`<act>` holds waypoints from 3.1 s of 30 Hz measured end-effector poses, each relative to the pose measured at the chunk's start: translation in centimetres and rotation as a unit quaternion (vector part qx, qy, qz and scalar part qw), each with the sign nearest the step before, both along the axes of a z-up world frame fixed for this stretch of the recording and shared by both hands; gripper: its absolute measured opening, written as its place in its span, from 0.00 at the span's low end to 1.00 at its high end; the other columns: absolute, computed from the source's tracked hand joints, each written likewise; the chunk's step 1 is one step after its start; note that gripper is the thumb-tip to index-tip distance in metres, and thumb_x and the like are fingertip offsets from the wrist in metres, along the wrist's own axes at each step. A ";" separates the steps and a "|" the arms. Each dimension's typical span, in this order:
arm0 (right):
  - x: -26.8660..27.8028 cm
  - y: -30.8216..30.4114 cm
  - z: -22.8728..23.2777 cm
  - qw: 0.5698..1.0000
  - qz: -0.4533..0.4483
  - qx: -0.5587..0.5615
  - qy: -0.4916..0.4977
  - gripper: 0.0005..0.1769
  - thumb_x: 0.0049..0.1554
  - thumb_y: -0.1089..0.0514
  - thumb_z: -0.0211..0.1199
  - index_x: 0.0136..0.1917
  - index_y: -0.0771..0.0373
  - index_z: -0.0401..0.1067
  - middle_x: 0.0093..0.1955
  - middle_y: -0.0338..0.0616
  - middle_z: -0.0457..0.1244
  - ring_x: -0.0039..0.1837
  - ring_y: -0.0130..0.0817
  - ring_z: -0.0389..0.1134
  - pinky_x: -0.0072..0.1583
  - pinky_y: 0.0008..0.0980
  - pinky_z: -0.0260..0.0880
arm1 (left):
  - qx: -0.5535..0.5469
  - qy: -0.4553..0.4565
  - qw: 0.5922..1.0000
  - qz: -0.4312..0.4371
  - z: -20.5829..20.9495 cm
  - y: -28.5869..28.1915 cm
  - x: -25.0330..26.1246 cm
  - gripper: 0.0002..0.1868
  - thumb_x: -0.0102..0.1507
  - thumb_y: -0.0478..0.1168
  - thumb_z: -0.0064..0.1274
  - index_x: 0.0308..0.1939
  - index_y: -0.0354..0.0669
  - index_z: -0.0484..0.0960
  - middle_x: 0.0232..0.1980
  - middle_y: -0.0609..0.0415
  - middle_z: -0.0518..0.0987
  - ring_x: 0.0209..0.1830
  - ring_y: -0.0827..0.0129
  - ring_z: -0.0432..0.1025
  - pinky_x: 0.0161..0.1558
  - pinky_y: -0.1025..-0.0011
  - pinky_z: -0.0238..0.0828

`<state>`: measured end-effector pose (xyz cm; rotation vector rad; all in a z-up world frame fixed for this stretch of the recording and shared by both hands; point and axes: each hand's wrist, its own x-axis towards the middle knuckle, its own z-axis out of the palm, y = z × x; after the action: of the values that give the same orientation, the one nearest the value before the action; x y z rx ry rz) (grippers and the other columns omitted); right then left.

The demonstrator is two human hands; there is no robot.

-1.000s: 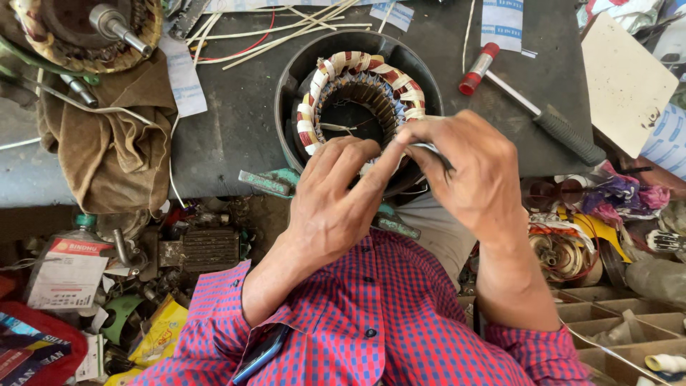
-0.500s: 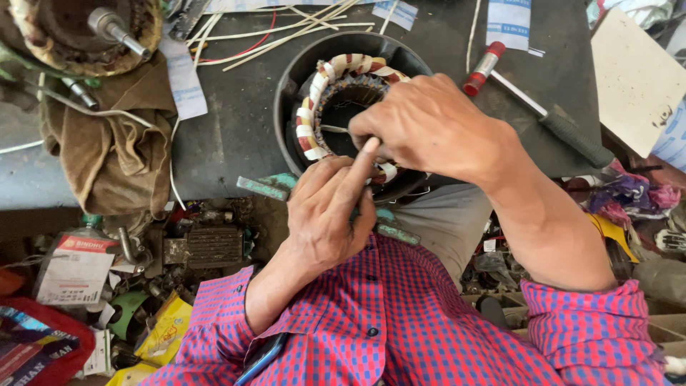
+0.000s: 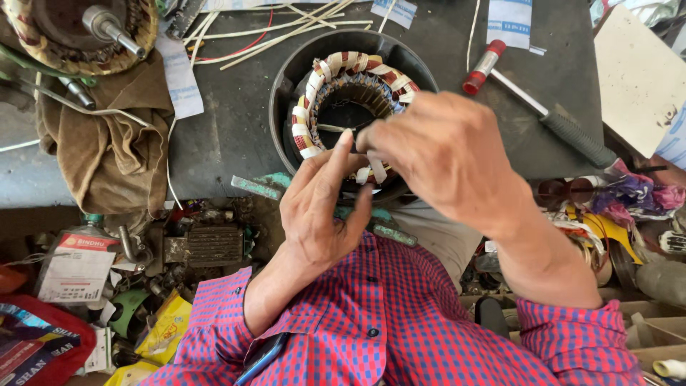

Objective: The person secures the copper windings of a motor stator by wrapping a white insulating tape around the coil ends. They use a small rubber mallet to gently tap the tape into place and ensure it is tight. The work is performed on a cluttered workbench with various tools and parts visible.

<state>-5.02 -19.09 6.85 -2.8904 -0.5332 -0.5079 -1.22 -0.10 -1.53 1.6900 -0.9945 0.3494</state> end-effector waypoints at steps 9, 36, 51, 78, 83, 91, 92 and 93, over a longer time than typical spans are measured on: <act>-3.6 -0.4 -1.4 0.987 -0.056 0.148 -0.019 0.07 0.58 0.54 0.73 0.49 0.53 0.79 0.43 0.37 0.70 0.47 0.33 0.70 0.51 0.33 0.71 | 0.054 -0.017 0.998 -0.037 1.0 0.2 0.3 0.35 0.57 0.29 0.67 0.68 0.36 0.75 0.41 0.57 0.83 0.46 0.61 0.75 0.48 0.63 0.71; -17.4 -9.5 -1.6 0.773 -0.273 0.483 0.306 0.37 0.66 0.53 0.49 0.84 0.70 0.56 0.50 0.47 0.65 0.43 0.31 0.67 0.45 0.35 0.74 | -0.036 -0.043 0.966 -0.253 -1.4 1.7 3.0 0.30 0.62 0.32 0.60 0.67 0.41 0.67 0.49 0.46 0.83 0.33 0.71 0.74 0.36 0.73 0.68; -22.9 -15.0 -5.9 0.389 -0.204 0.562 0.701 0.35 0.69 0.38 0.37 0.81 0.60 0.50 0.50 0.48 0.59 0.44 0.31 0.66 0.52 0.32 0.73 | 0.063 -0.009 0.931 -0.360 0.2 2.8 5.3 0.16 0.61 0.33 0.63 0.50 0.33 0.77 0.51 0.48 0.82 0.38 0.72 0.73 0.44 0.74 0.74; -19.0 -15.8 -4.4 0.492 -0.053 0.391 0.776 0.41 0.67 0.30 0.43 0.85 0.46 0.40 0.59 0.36 0.61 0.56 0.25 0.67 0.58 0.28 0.68 | 0.073 0.057 0.939 -0.332 0.4 2.1 4.8 0.10 0.64 0.33 0.64 0.49 0.35 0.84 0.34 0.62 0.75 0.32 0.78 0.72 0.40 0.78 0.71; -20.4 -14.7 -2.3 0.637 -0.204 0.448 0.593 0.44 0.62 0.31 0.55 0.82 0.52 0.49 0.49 0.44 0.66 0.48 0.34 0.72 0.50 0.36 0.74 | 0.065 0.023 0.940 -0.333 -0.7 2.5 4.3 0.11 0.68 0.30 0.61 0.54 0.35 0.82 0.43 0.60 0.80 0.38 0.78 0.73 0.50 0.77 0.74; -17.9 -13.8 -2.3 0.691 -0.025 0.319 0.649 0.37 0.66 0.42 0.54 0.82 0.54 0.49 0.55 0.35 0.66 0.56 0.28 0.70 0.59 0.36 0.70 | 0.090 0.049 0.907 -0.408 0.5 3.0 5.9 0.13 0.66 0.31 0.58 0.53 0.28 0.81 0.47 0.56 0.79 0.39 0.76 0.72 0.47 0.75 0.71; -17.9 -13.4 -2.5 0.690 -0.015 0.323 0.647 0.36 0.67 0.45 0.53 0.83 0.54 0.48 0.56 0.34 0.65 0.56 0.28 0.70 0.59 0.35 0.70 | 0.095 0.057 0.899 -0.423 0.7 3.2 6.1 0.15 0.63 0.32 0.59 0.53 0.27 0.82 0.47 0.55 0.79 0.38 0.75 0.72 0.44 0.75 0.70; -17.8 -13.3 -2.8 0.693 -0.003 0.322 0.645 0.36 0.67 0.48 0.52 0.84 0.55 0.46 0.56 0.34 0.65 0.57 0.27 0.70 0.58 0.34 0.70 | 0.100 0.061 0.893 -0.435 0.8 3.1 6.4 0.17 0.61 0.33 0.59 0.52 0.26 0.82 0.46 0.53 0.80 0.36 0.75 0.72 0.41 0.75 0.70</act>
<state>-22.81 -32.40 4.09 -1.8394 -0.0352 1.0909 5.17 2.98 -0.75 1.2474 -1.6052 -0.4598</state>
